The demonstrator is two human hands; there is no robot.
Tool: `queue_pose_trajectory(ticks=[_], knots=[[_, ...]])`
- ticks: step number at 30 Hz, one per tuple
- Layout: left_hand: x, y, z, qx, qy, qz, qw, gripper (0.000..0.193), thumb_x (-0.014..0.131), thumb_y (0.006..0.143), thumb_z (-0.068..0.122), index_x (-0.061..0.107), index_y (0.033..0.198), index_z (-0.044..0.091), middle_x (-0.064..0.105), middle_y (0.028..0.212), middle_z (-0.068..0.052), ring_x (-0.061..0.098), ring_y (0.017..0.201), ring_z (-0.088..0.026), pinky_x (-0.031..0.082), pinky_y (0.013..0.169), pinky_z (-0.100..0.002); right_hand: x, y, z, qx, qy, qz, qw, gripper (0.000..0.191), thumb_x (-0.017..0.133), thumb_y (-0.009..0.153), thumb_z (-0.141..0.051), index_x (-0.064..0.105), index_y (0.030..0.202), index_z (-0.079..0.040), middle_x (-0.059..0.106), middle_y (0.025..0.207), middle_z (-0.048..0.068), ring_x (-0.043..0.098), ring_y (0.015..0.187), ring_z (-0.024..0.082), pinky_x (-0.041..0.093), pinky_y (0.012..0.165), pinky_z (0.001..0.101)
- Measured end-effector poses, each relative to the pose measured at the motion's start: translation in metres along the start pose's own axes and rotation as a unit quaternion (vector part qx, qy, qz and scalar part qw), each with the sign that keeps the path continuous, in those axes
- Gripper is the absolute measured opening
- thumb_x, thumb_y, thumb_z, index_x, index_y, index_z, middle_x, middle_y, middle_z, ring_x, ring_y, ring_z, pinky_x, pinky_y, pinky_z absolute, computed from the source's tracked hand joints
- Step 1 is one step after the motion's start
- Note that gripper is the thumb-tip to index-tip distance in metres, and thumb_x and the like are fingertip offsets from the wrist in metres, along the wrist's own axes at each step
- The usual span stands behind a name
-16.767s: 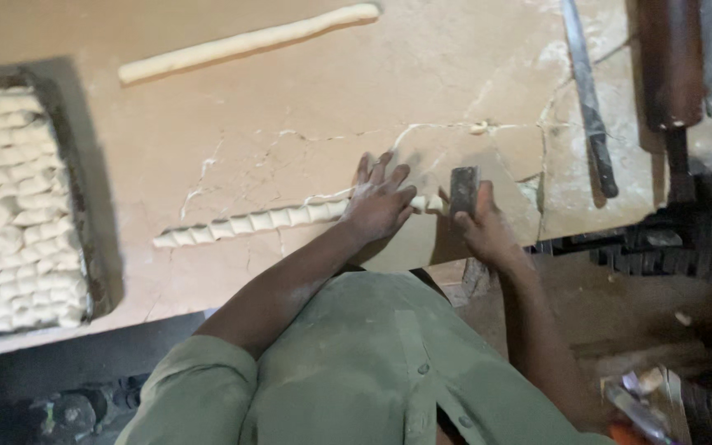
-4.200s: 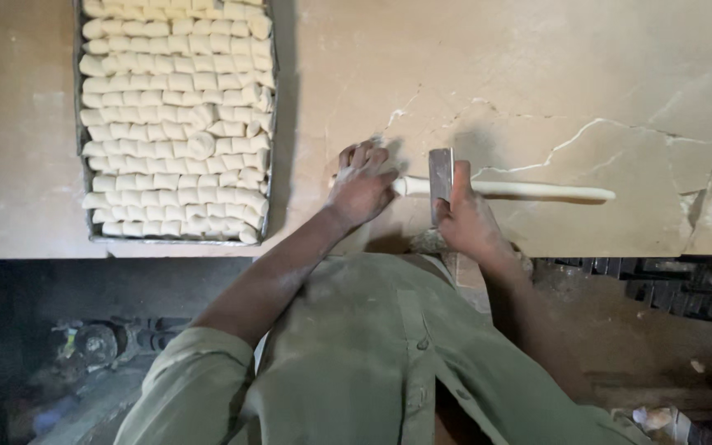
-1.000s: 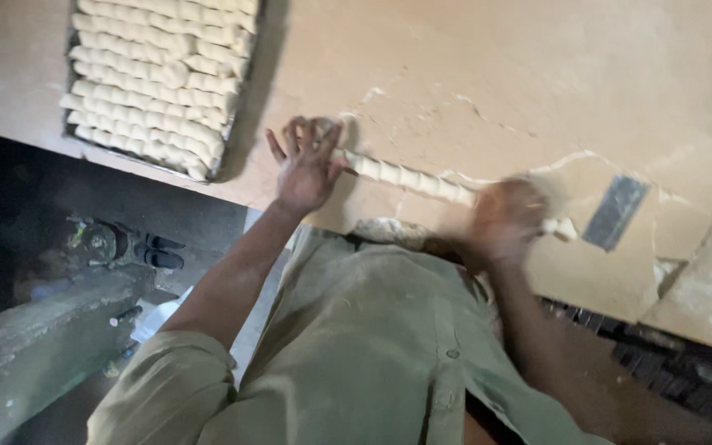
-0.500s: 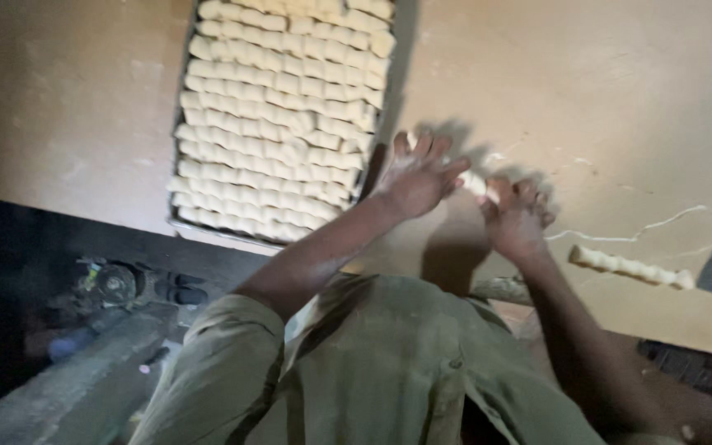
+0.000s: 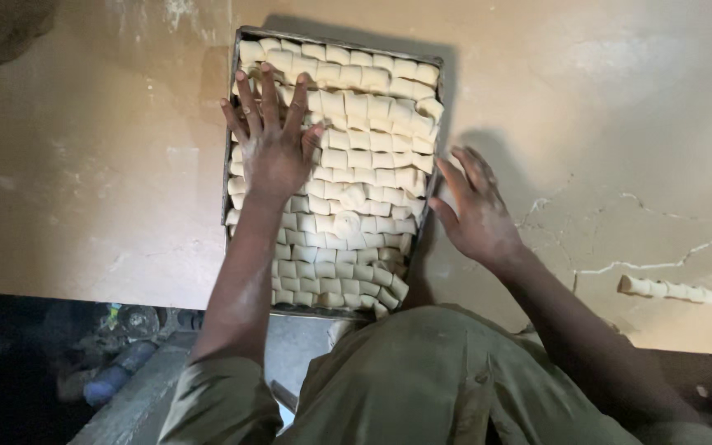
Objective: The person rolls a length of dough on the table into a long rope, cuts it into small pieces with a dough scraper, and places the pieces into a tray already filled with similar dough pieces, repeating the cycle.
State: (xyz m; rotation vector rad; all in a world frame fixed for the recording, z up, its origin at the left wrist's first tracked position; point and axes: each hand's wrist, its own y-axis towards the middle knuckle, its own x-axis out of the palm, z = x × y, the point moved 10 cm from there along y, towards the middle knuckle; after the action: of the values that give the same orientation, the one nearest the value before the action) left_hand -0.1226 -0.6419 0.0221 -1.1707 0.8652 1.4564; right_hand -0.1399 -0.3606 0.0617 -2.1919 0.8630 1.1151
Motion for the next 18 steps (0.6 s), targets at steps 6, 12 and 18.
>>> queue_pose_trajectory(ticks=[6,12,18], knots=[[0.019,-0.002,-0.013,-0.019,0.017,0.008,1.000,0.062,0.039,0.116,0.058,0.027,0.170,0.033,0.005,0.175,-0.016,-0.004,0.160,-0.045,0.001,0.124,-0.075,0.039,-0.054,0.052,0.016,-0.104,-0.060,0.993,0.074,0.066,0.088,-0.020,0.036,0.153,-0.002,0.028,0.164,0.022,0.022,0.153,0.044,0.025,0.124,0.0521],[-0.011,-0.003,0.038,-0.026,0.000,0.016,1.000,0.066,0.036,0.116,0.056,0.024,0.172,0.025,0.003,0.174,-0.023,-0.004,0.159,-0.049,0.002,0.121,-0.077,0.045,-0.109,0.097,0.050,-0.043,-0.045,0.997,0.071,0.067,0.089,-0.022,0.039,0.151,-0.003,0.030,0.161,0.023,0.023,0.149,0.046,0.024,0.118,0.0521],[0.040,-0.067,0.252,0.112,-0.115,0.010,0.987,0.064,0.035,0.117,0.052,0.024,0.172,0.023,0.004,0.177,-0.019,-0.002,0.164,-0.044,0.001,0.128,-0.074,0.015,-0.215,0.161,0.019,0.054,0.040,0.998,0.040,0.067,0.095,-0.022,0.061,0.130,-0.004,0.059,0.139,0.018,0.053,0.130,0.040,0.043,0.110,0.0484]])
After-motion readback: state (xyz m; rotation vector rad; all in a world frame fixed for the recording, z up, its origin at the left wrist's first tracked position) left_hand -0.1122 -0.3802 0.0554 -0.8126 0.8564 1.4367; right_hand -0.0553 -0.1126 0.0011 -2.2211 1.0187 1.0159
